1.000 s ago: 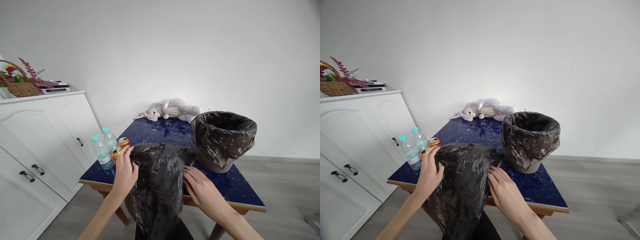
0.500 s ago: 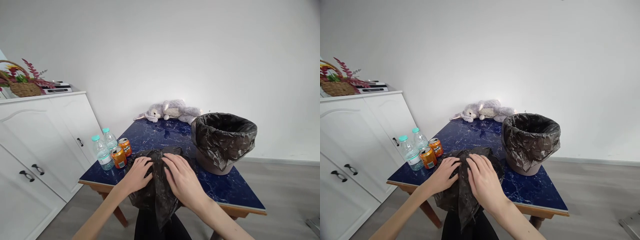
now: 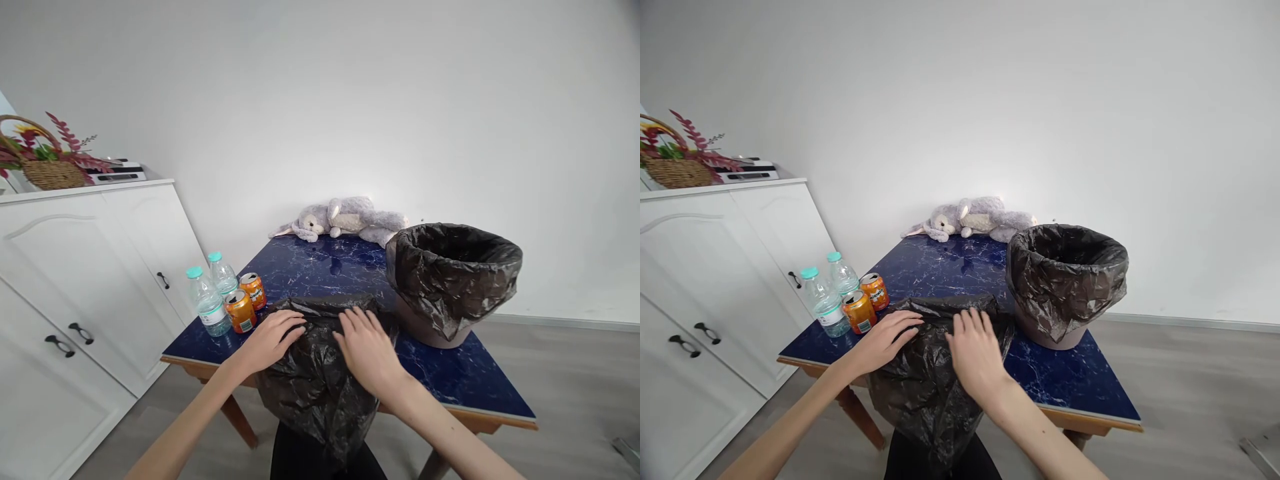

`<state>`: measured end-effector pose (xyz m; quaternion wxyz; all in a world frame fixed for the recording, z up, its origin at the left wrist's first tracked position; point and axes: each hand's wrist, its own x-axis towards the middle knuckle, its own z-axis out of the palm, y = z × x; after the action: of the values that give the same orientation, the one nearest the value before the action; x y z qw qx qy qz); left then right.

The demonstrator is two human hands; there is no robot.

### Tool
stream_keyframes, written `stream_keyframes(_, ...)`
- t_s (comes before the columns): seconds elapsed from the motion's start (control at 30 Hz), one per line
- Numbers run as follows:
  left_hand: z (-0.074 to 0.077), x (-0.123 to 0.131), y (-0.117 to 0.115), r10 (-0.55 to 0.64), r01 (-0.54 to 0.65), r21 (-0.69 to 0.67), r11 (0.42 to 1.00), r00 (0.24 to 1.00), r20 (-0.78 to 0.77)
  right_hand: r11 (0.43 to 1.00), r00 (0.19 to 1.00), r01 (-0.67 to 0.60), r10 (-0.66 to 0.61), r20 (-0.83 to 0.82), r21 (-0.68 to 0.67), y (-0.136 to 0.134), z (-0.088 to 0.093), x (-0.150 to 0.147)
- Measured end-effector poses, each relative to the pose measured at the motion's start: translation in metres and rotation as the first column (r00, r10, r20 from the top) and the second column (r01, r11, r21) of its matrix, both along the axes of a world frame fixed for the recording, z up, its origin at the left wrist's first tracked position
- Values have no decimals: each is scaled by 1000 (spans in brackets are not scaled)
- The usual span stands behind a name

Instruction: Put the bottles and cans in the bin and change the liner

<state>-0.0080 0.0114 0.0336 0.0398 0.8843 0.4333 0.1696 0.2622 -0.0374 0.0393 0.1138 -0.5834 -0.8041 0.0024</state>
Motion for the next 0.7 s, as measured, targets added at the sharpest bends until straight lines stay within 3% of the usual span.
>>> stream_keyframes(0.1, -14, 3, 18, 26, -27, -14, 1000, 997, -72, 995, 993, -70, 62, -101, -70, 6, -14, -24)
stream_keyframes(0.27, -49, 7, 49, 183, -202, -91, 975, 965, -186, 969, 992, 52, -79, -102, -242, 59, -50, -24)
stream_keyframes(0.4, -47, 10, 53, 170, -180, -66, 981, 976, -138, 974, 991, 21, -51, -126, -227, 82, -44, -4)
stream_keyframes(0.47, -37, 4, 43, 117, -118, -17, 993, 990, -77, 981, 988, -30, 1, -152, -191, 68, -32, 6)
stream_keyframes(0.53, -28, -8, 28, 60, -59, 32, 998, 998, -22, 977, 971, -171, 145, -192, -125, 39, -22, 16)
stream_keyframes(0.57, -25, -14, 20, 42, -42, 33, 999, 999, -16, 951, 932, -303, 282, -226, -63, 22, -20, 20)
stream_keyframes(0.63, -23, -27, 5, 37, -39, -25, 999, 998, -59, 841, 822, -540, 534, -198, 26, -10, -21, 28)
stream_keyframes(0.7, -25, -36, -5, 36, -47, -93, 995, 992, -120, 784, 776, -614, 621, -113, 91, -31, -30, 32)
